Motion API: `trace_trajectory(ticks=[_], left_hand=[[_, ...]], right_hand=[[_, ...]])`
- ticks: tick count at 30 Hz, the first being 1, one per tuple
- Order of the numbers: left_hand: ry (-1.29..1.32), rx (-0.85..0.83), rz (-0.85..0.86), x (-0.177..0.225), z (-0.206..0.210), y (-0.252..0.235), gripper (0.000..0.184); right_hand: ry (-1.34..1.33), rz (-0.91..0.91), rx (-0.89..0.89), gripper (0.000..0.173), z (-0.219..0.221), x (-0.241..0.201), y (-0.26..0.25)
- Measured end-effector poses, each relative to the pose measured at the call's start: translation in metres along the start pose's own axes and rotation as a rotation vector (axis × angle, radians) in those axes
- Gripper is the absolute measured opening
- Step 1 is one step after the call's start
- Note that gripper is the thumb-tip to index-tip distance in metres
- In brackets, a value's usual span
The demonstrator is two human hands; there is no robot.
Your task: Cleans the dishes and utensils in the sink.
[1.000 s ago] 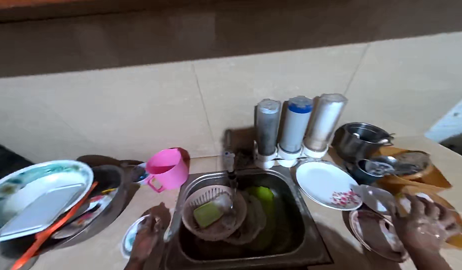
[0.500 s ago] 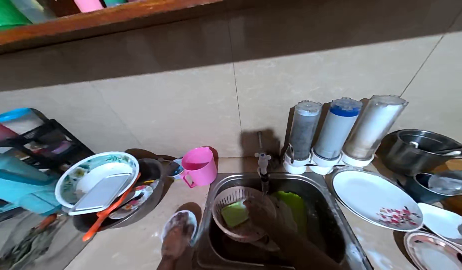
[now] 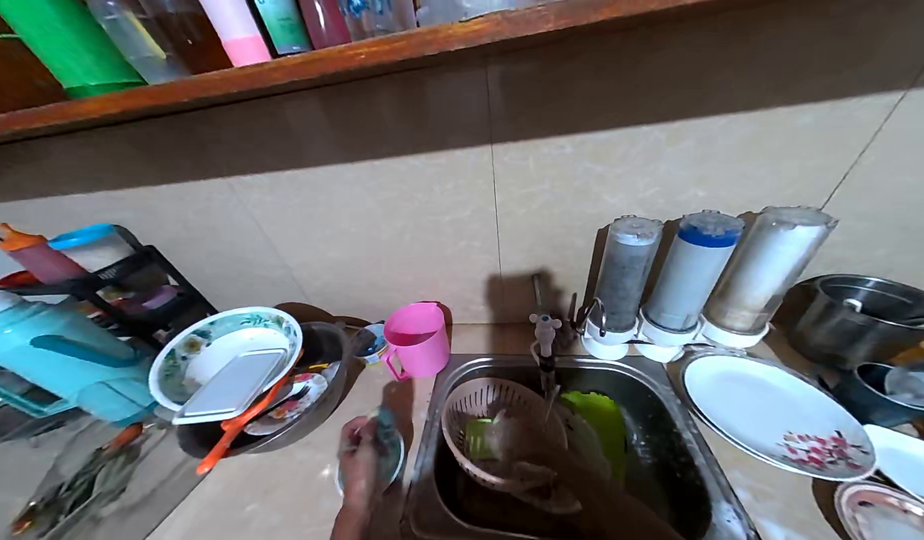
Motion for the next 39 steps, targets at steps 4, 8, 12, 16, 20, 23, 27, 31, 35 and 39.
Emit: trace_trajectory(ticks=[4, 8, 12, 16, 20, 23, 27, 31, 35, 39], left_hand=[[-0.154, -0.369, 0.092, 0.011, 0.095, 0.054, 0.024], [-0.238, -0.544, -0.214, -0.027, 0.161, 0.096, 0.041], [-0.216, -0.467, -0.364, -0.022, 0.195, 0.137, 0.049], [-0.695, -0.925, 0.441, -0.050, 0.195, 0.163, 0.044], [-1.191, -1.370, 0.435, -0.048, 0.186, 0.138, 0.045], [-0.825, -0.937, 0.125, -0.011, 0.215, 0.150, 0.039], [-1.042, -1.293, 0.602, -0.033, 0.207, 0.156, 0.040], [-1.205, -1.430, 0.191, -0.023, 0.204, 0.146, 0.051], [-0.563, -1.034, -0.172, -0.022, 0.207, 0.099, 0.050], [-0.352, -0.609, 0.212, -0.008, 0.204, 0.080, 0.026]], right_hand=[[-0.675, -0.133, -0.091, 0.059, -0.009, 0.016, 0.010], [-1.131, 0.020, 0.063, 0.038, -0.018, 0.011, 0.032], [-1.252, -0.069, 0.579, 0.036, -0.009, 0.041, 0.023], [-1.290, 0.070, 0.352, 0.033, -0.040, 0.055, 0.045], [-1.195, 0.124, 0.238, 0.036, -0.040, 0.074, 0.033], [-1.411, -0.023, 0.385, 0.036, -0.028, 0.080, 0.014], [-1.215, 0.166, 0.241, 0.033, -0.039, 0.081, 0.020], [-1.241, 0.130, 0.128, 0.036, -0.035, 0.091, 0.020], [-1.579, -0.026, 0.140, 0.042, -0.024, 0.075, 0.038], [-1.657, 0.070, 0.126, 0.046, -0.011, 0.082, 0.039]])
Point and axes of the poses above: each hand's wrist, its own y-axis away from the middle knuckle, its own z-axis out of the palm, x = y × z, the point moved 4 cm from there along -y, towards the middle knuckle, and after that the axes turned 1 degree about x, right-handed, at the moved point
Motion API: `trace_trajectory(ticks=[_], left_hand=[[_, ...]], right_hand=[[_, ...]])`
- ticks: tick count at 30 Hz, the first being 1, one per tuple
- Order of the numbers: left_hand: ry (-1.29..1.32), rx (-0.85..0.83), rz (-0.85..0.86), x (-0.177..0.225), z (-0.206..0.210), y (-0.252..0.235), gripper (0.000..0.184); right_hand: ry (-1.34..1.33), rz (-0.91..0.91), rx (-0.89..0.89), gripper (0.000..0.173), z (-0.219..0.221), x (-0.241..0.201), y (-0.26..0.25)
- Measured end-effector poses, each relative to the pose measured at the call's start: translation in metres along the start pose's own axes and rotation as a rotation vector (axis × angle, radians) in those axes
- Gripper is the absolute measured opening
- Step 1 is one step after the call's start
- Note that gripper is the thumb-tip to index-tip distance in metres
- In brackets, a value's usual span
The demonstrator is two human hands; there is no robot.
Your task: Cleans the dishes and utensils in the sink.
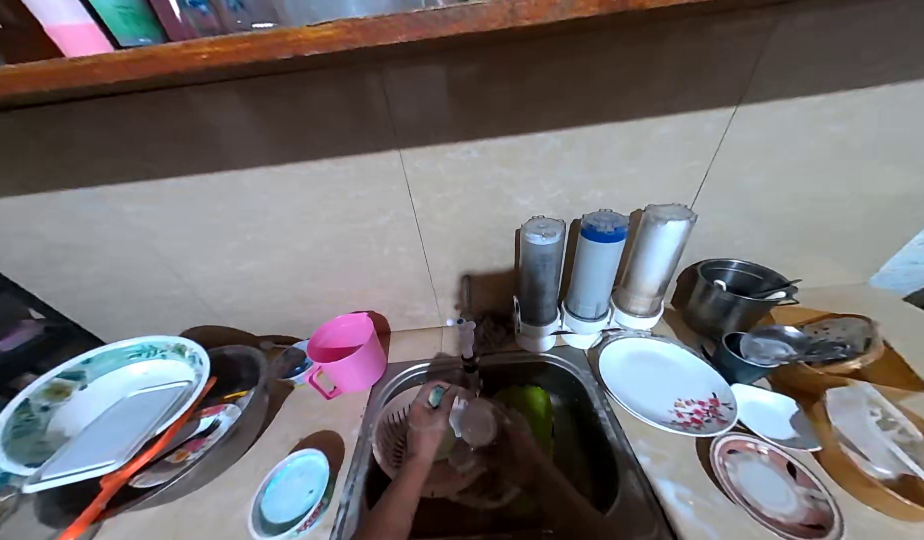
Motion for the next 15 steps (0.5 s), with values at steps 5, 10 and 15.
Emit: trace_trajectory(ticks=[5, 10, 15], left_hand=[[-0.275, -0.182, 0.355, 0.016, 0.050, 0.055, 0.035], [0.631, -0.029, -0.272, 0.005, 0.032, 0.039, 0.042], [0.973, -0.079, -0.478, 0.029, 0.051, 0.059, 0.061]], right_hand=[[0.686, -0.233, 0.085, 0.044, 0.009, -0.023, 0.028], [1.156, -1.052, -0.084, 0.017, 0.037, -0.027, 0.056], [1.508, -1.377, 0.041, 0.026, 0.030, -0.019, 0.057]])
Point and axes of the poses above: each hand's wrist, its own y-axis away from the middle knuckle, its own z-axis out of the palm, x = y × z, the point moved 4 cm from there along -y, towards the middle knuckle, and after that the axes turned 1 degree about x, right-handed, at the moved point
